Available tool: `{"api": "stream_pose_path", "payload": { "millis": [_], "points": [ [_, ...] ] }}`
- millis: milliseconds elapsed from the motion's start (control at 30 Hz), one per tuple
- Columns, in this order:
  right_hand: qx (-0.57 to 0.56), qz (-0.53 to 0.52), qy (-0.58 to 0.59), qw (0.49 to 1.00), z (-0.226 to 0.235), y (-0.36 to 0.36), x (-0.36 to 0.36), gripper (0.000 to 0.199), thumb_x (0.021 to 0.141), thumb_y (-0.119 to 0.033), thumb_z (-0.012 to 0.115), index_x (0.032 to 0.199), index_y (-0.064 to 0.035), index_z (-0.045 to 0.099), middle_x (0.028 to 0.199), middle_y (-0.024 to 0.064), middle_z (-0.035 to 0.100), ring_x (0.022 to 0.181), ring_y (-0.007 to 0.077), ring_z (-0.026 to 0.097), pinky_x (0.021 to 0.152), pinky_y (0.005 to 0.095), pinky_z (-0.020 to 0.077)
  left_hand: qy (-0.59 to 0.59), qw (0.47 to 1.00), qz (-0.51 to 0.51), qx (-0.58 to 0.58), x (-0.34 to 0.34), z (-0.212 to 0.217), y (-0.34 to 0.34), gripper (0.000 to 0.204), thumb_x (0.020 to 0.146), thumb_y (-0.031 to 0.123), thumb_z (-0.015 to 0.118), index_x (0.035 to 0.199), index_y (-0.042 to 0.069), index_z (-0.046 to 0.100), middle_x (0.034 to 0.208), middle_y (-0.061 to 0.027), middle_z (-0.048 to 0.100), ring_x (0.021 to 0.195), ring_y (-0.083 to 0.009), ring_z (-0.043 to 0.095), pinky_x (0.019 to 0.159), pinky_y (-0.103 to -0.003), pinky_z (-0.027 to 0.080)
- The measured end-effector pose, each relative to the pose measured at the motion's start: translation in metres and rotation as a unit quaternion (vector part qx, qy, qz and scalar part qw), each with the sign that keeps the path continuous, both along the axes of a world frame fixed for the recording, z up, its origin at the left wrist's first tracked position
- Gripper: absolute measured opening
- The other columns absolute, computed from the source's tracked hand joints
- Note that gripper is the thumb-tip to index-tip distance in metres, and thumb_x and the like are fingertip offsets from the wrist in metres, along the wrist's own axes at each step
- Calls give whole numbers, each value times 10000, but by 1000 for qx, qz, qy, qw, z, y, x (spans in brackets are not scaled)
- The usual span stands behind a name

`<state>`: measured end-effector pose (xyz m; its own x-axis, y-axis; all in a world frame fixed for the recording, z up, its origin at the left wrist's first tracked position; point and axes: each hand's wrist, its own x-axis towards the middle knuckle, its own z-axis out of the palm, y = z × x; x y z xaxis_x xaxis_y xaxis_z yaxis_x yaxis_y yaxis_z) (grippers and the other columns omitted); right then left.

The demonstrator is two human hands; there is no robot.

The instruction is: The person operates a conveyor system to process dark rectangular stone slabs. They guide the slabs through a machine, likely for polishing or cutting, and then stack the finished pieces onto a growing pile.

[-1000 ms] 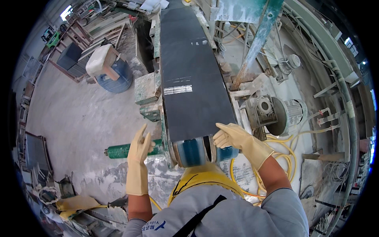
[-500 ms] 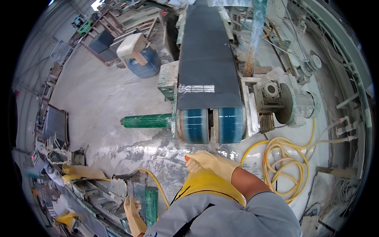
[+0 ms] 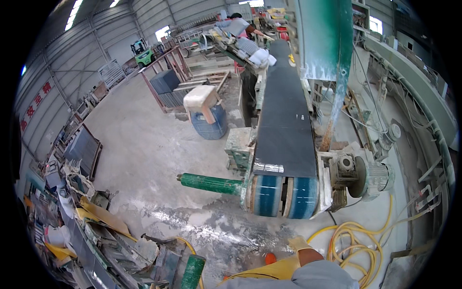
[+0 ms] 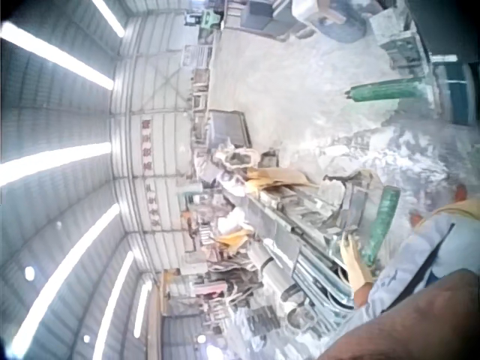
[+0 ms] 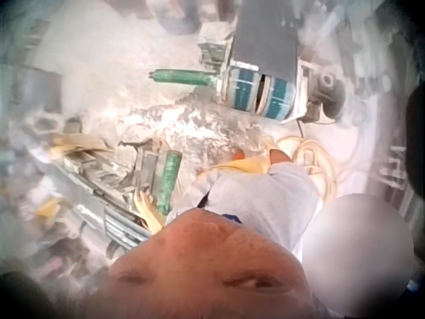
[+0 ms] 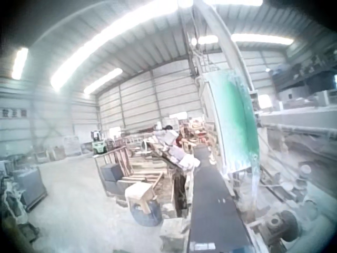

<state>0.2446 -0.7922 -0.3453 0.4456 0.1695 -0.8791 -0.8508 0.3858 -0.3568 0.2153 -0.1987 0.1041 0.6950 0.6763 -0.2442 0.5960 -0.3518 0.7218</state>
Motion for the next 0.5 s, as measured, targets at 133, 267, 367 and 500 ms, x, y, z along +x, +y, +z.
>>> {"api": "stream_pose_path", "payload": {
  "millis": [133, 267, 367, 500],
  "points": [
    [60, 13, -59, 996, -39, -1, 1, 253, 974, -388, 459, 1016, -179, 595, 891, 56, 581, 703, 223, 516, 634, 382, 450, -31, 992, 3, 119, -15, -1, 57, 524, 1078, 343, 458, 1406, -60, 533, 1435, -258, 544, 1329, -381, 521, 1159, -439, 363],
    [54, -53, -54, 996, 58, 119, 73, 311, 976, -321, 513, 1105, -64, 630, 950, 144, 683, 685, 267, 611, 593, 377, 491, -50, 975, 72, 202, -56, 5, 108, 531, 1078, 348, 459, 1404, -65, 532, 1437, -254, 545, 1328, -371, 526, 1161, -426, 362],
    [19, -5, -112, 994, 112, 176, 112, 425, 1010, -391, 432, 1193, -51, 611, 1170, 182, 658, 947, 306, 652, 763, 386, 543, -103, 971, 79, 202, -48, 13, 139, 544, 1080, 353, 453, 1395, -84, 532, 1444, -265, 536, 1347, -359, 515, 1159, -386, 368],
    [-49, 46, -160, 985, 177, 281, 144, 379, 998, -313, 548, 1174, 9, 640, 1100, 204, 707, 869, 294, 696, 686, 372, 560, -80, 960, 71, 257, -84, 0, 208, 520, 1068, 335, 475, 1364, -87, 542, 1411, -276, 545, 1303, -413, 517, 1153, -448, 363]
  ]
}}
